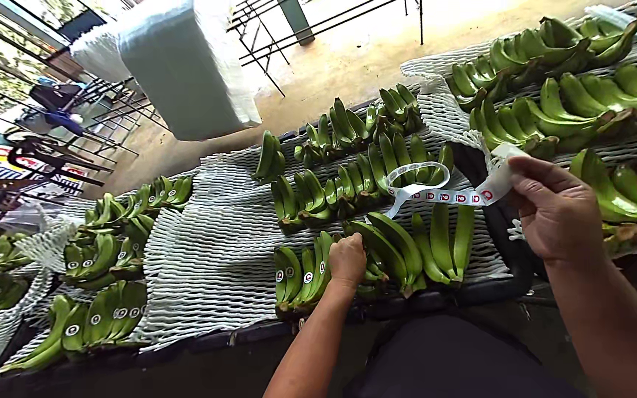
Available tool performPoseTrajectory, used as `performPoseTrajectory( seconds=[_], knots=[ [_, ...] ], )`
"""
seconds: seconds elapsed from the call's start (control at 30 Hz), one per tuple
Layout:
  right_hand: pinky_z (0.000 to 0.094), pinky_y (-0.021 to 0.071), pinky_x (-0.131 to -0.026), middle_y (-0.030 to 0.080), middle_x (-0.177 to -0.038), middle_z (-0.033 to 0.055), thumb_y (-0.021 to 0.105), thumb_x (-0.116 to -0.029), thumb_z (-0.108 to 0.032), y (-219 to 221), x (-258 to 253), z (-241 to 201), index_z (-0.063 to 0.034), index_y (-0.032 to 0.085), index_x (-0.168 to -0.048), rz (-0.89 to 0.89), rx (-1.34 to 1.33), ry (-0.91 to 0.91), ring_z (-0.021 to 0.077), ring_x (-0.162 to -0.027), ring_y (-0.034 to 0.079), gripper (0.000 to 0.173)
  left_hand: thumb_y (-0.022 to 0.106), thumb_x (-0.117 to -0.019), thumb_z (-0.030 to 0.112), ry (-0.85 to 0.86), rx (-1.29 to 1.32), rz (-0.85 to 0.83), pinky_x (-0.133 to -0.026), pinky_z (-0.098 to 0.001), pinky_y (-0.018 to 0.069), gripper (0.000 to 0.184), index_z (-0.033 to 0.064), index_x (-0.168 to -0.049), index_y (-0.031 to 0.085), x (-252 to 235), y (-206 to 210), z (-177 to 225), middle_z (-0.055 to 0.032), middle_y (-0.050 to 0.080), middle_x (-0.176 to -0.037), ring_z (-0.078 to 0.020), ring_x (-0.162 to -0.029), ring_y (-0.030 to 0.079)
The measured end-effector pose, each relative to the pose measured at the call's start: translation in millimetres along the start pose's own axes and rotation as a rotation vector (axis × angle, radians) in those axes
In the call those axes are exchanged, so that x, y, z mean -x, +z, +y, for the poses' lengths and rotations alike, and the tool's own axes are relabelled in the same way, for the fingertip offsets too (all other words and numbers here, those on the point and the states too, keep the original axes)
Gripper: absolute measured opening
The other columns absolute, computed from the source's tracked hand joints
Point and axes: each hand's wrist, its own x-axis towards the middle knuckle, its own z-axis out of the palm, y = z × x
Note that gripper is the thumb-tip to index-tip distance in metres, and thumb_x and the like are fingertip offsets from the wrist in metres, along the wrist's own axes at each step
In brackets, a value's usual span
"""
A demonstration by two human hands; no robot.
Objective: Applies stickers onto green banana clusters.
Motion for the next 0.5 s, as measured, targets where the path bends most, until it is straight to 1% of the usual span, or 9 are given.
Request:
performPoseTrajectory(
  seconds=[0.07,0.13,0.17,0.2,0.23,0.27,0.33,0.43,0.5],
  knots=[
    [0.0277,0.0620,-0.081,0.072,-0.103,-0.0027,0.056,-0.0898,0.012,2,5,8,-0.0086,0.069,-0.115,-0.050,0.009,0.011,0.0080,-0.085,0.071,0.035,0.060,-0.0961,0.003,0.023,-0.057,0.079,-0.097,-0.0528,0.0508,0.034,-0.0022,-0.129,0.060,1,0,4,-0.0236,0.062,-0.129,-0.0396,-0.122,0.061],
    [0.0282,0.0622,-0.080,0.074,-0.099,-0.0004,0.059,-0.0886,0.013,5,14,15,-0.0067,0.071,-0.112,-0.088,0.017,0.035,0.0092,-0.085,0.071,0.033,0.065,-0.0933,0.003,0.067,-0.050,0.145,-0.095,-0.0540,0.0515,0.042,-0.0005,-0.135,0.058,2,-5,4,-0.0245,0.057,-0.134,-0.0416,-0.124,0.059],
    [0.0284,0.0625,-0.080,0.075,-0.098,0.0019,0.058,-0.0899,0.013,9,18,17,-0.0036,0.072,-0.110,-0.097,0.020,0.067,0.0103,-0.084,0.072,0.029,0.068,-0.0929,0.005,0.142,0.024,0.205,-0.095,-0.0555,0.0506,0.040,0.0000,-0.133,0.061,6,-10,3,-0.0249,0.059,-0.131,-0.0425,-0.121,0.060],
    [0.0282,0.0628,-0.079,0.075,-0.097,0.0036,0.057,-0.0916,0.013,13,21,18,-0.0003,0.071,-0.110,-0.095,0.017,0.120,0.0109,-0.083,0.073,0.027,0.071,-0.0915,0.007,0.279,0.149,0.321,-0.093,-0.0581,0.0505,0.033,-0.0014,-0.123,0.068,12,-16,2,-0.0256,0.065,-0.121,-0.0435,-0.113,0.063],
    [0.0282,0.0628,-0.079,0.074,-0.097,0.0053,0.054,-0.0941,0.012,19,25,17,0.0026,0.070,-0.111,-0.085,0.006,0.193,0.0117,-0.083,0.073,0.025,0.073,-0.0893,0.007,0.449,0.280,0.456,-0.088,-0.0586,0.0514,0.024,-0.0012,-0.111,0.073,17,-21,6,-0.0233,0.070,-0.109,-0.0416,-0.103,0.067],
    [0.0290,0.0631,-0.079,0.074,-0.098,0.0073,0.051,-0.0964,0.011,24,28,17,0.0050,0.068,-0.113,-0.078,-0.013,0.268,0.0130,-0.083,0.073,0.024,0.073,-0.0888,0.010,0.603,0.389,0.553,-0.085,-0.0554,0.0518,0.016,0.0019,-0.103,0.076,23,-26,13,-0.0178,0.072,-0.102,-0.0360,-0.098,0.069],
    [0.0289,0.0631,-0.080,0.073,-0.099,0.0092,0.047,-0.1004,0.008,33,31,15,0.0071,0.066,-0.116,-0.083,-0.038,0.390,0.0135,-0.084,0.073,0.024,0.071,-0.0919,0.014,0.840,0.506,0.633,-0.089,-0.0478,0.0506,0.011,0.0088,-0.099,0.078,34,-38,34,-0.0088,0.074,-0.102,-0.0253,-0.099,0.069],
    [0.0260,0.0620,-0.079,0.074,-0.099,0.0085,0.046,-0.1024,0.006,44,35,9,0.0071,0.066,-0.113,-0.111,-0.025,0.468,0.0113,-0.083,0.073,0.023,0.066,-0.0963,0.017,1.007,0.337,0.755,-0.096,-0.0478,0.0476,0.016,0.0122,-0.105,0.078,39,-50,59,-0.0051,0.076,-0.105,-0.0216,-0.105,0.070],
    [0.0252,0.0613,-0.080,0.074,-0.098,0.0083,0.044,-0.1031,0.005,45,37,7,0.0075,0.066,-0.112,-0.124,-0.034,0.490,0.0107,-0.083,0.073,0.024,0.064,-0.0984,0.018,1.021,0.184,0.865,-0.099,-0.0484,0.0456,0.013,0.0148,-0.098,0.076,38,-48,65,-0.0017,0.075,-0.099,-0.0185,-0.102,0.070]
  ],
)
